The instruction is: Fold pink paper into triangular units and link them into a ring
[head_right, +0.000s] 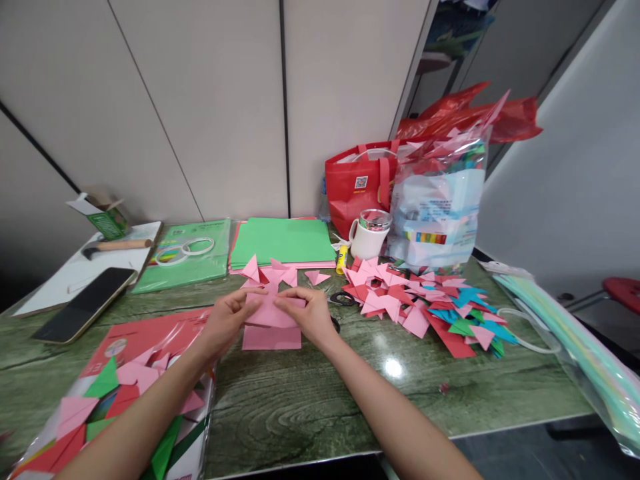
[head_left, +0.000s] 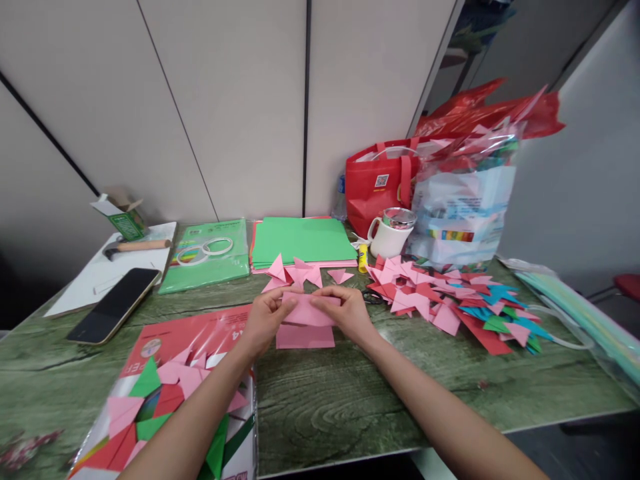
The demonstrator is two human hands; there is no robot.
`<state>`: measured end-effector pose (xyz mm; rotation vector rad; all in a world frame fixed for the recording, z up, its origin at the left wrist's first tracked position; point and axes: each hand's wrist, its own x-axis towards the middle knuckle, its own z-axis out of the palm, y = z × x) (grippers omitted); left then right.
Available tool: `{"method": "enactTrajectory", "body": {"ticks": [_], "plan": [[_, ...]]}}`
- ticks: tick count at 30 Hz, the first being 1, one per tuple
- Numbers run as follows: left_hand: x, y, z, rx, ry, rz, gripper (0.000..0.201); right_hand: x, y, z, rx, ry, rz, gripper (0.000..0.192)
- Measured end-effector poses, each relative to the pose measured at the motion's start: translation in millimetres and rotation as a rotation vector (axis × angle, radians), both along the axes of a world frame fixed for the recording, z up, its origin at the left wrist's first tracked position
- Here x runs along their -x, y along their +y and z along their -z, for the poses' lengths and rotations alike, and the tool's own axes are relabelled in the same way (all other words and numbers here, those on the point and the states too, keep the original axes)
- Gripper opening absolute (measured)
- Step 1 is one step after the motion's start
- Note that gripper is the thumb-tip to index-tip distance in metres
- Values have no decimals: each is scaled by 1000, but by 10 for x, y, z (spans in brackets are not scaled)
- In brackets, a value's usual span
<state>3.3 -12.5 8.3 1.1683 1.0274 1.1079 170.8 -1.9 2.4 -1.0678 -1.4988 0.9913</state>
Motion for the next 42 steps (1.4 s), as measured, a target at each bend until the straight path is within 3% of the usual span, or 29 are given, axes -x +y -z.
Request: {"method": "enactTrajectory", "body": {"ticks": [10, 19, 24, 29, 34, 42], "plan": [[4, -2, -20, -89, 143, 37, 36, 4, 10, -21, 23, -21, -114, 13], [-10, -8, -25, -102, 131, 8, 37, -2, 22, -6, 41, -9, -89, 13], [-17, -11, -41, -51, 72, 22, 36, -3, 17, -5, 47, 15, -74, 12], [-74, -42, -60, 39, -91, 62, 38, 19, -11, 4, 14, 106, 51, 16], [-145, -92, -62, 149, -33, 62, 26, 43, -21, 48, 2, 168, 79, 16], [-145, -88, -21, 144, -43, 20, 26, 92, -63, 51, -14, 148, 108, 19]]}}
